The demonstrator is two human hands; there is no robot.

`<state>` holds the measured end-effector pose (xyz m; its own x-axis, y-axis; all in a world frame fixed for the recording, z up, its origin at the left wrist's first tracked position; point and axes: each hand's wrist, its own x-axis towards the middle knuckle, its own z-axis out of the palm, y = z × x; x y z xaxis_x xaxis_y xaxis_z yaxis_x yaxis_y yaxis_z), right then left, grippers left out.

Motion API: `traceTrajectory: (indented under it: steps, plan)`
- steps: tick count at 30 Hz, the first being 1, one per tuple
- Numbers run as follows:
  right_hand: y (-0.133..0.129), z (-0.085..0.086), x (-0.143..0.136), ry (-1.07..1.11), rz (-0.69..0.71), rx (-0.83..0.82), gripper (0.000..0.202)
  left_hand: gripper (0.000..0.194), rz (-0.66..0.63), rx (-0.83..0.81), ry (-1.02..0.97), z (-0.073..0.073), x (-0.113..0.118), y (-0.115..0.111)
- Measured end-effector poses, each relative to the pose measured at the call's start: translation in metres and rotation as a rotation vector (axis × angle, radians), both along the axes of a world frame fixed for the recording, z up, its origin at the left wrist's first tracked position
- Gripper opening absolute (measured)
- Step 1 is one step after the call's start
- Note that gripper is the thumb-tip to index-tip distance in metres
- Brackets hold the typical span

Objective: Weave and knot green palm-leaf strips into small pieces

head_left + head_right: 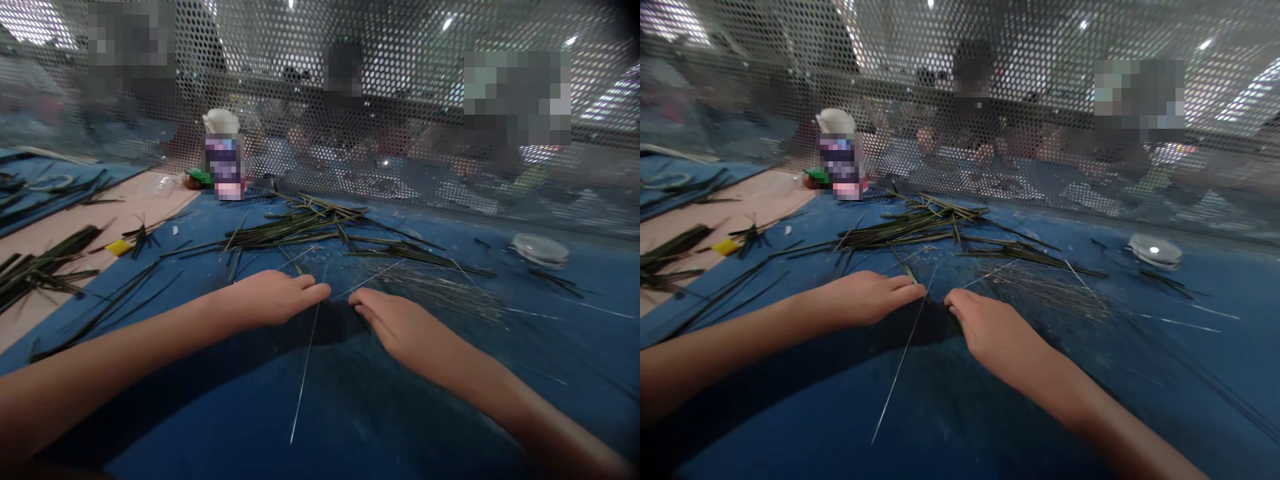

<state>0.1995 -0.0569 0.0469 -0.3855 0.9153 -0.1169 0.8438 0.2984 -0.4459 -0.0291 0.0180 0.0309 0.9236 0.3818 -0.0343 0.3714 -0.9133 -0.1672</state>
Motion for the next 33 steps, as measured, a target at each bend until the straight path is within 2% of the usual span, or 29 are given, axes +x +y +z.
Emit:
traceTrajectory:
  steps: [4, 11, 15, 20, 28, 33]
  plan:
    - [-0.003, 0.005, -0.002, 0.028, -0.008, 0.018, 0.023, 0.036, -0.025, 0.018, -0.017, 0.004, -0.007, 0.006]
    - [-0.007, 0.008, -0.006, 0.071, -0.040, 0.036, 0.022, 0.036, -0.073, -0.064, -0.091, 0.011, -0.014, 0.016]
    - [-0.002, 0.006, -0.001, 0.085, -0.076, 0.027, 0.022, 0.037, -0.104, -0.013, -0.090, 0.009, -0.014, 0.023]
    - [-0.001, 0.002, -0.002, 0.132, -0.054, -0.014, 0.021, 0.043, -0.093, 0.036, -0.074, 0.008, -0.015, 0.025]
    - [0.004, -0.010, 0.001, 0.190, -0.061, -0.117, 0.021, 0.035, -0.086, -0.107, -0.144, 0.005, -0.017, 0.029]
    - [0.012, -0.009, 0.009, 0.184, -0.016, -0.121, 0.020, 0.035, -0.080, -0.163, -0.165, 0.006, -0.017, 0.024]
